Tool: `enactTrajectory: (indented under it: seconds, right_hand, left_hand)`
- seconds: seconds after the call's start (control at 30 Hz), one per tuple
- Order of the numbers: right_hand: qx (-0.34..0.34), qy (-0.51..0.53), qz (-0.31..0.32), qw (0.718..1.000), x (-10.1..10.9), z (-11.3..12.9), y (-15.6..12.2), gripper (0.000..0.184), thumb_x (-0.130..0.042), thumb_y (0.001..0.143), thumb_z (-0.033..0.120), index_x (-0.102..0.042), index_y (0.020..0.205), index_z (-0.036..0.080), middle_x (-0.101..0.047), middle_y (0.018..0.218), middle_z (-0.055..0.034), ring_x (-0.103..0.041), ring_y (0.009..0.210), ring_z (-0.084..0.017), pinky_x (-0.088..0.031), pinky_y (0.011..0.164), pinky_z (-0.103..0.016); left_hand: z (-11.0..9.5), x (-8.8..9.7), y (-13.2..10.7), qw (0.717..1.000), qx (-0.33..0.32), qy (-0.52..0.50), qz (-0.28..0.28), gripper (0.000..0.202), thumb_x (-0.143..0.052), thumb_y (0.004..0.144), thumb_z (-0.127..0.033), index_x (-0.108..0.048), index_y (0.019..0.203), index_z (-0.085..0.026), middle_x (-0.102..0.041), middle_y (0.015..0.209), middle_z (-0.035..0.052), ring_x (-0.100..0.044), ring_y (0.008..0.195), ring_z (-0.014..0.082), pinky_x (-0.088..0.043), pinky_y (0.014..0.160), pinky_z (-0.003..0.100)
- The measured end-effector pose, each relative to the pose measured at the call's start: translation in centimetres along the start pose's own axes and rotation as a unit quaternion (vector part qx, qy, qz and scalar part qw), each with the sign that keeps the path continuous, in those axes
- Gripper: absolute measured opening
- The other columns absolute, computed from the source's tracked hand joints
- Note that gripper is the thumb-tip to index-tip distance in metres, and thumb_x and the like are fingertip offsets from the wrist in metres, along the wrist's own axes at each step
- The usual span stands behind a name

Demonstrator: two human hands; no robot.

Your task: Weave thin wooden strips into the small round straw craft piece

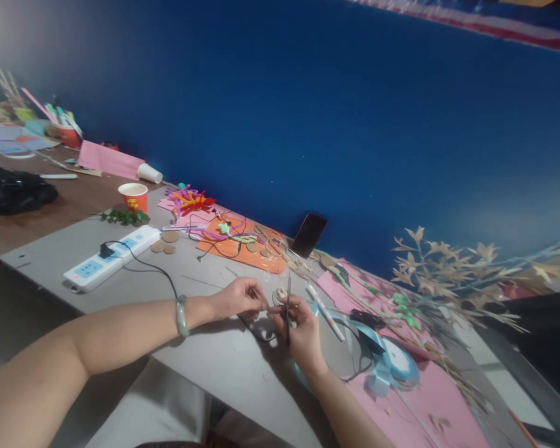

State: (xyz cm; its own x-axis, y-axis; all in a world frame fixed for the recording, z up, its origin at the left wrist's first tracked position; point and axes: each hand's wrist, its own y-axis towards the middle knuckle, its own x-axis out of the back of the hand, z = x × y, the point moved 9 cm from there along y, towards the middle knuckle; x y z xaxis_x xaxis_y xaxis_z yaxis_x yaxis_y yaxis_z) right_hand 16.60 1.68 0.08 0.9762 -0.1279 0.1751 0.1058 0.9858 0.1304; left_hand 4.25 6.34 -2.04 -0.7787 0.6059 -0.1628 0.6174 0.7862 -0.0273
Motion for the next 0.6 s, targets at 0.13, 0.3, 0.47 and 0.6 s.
enactTrajectory:
  seconds: [0.13,0.3,0.47,0.6]
  right_hand:
    - [0.013,-0.013,-0.014,1.0,0.2,0.1,-0.1,0.037,-0.074,0.065,0.039,-0.051,0.087,0.02,-0.063,0.066,-0.0004,-0.062,0.062,-0.017,-0.049,0.054,-0.027]
    - [0.001,0.011,-0.022,1.0,0.5,-0.1,-0.1,0.036,-0.072,0.068,0.036,-0.05,0.091,0.02,-0.063,0.069,-0.001,-0.059,0.059,-0.015,-0.046,0.05,-0.024]
    - [0.012,0.01,-0.016,1.0,0.4,0.3,-0.1,0.035,-0.071,0.068,0.035,-0.05,0.092,0.02,-0.062,0.07,-0.0011,-0.06,0.061,-0.015,-0.047,0.052,-0.024]
    - [0.018,0.008,-0.002,1.0,0.2,0.4,-0.1,0.035,-0.07,0.069,0.035,-0.049,0.092,0.02,-0.063,0.068,-0.0011,-0.058,0.057,-0.014,-0.045,0.049,-0.024]
  left_hand:
    - [0.6,-0.2,0.0,1.0,0.014,0.02,0.01,0.027,-0.07,0.068,-0.035,-0.056,0.075,-0.013,-0.057,0.054,-0.0013,-0.056,0.048,0.0109,-0.047,0.05,0.023]
    - [0.9,-0.4,0.2,0.997,-0.004,0.072,0.039,0.027,-0.068,0.07,-0.037,-0.059,0.076,-0.012,-0.059,0.058,0.0005,-0.057,0.053,0.0106,-0.046,0.053,0.021]
    - [0.8,-0.9,0.1,0.987,-0.041,0.136,0.075,0.027,-0.067,0.07,-0.037,-0.064,0.075,-0.011,-0.061,0.063,0.0021,-0.055,0.057,0.01,-0.043,0.054,0.019]
    - [0.8,-1.2,0.0,0.984,-0.033,0.147,0.093,0.026,-0.067,0.07,-0.037,-0.065,0.079,-0.012,-0.058,0.062,0.0011,-0.051,0.055,0.0092,-0.041,0.053,0.019]
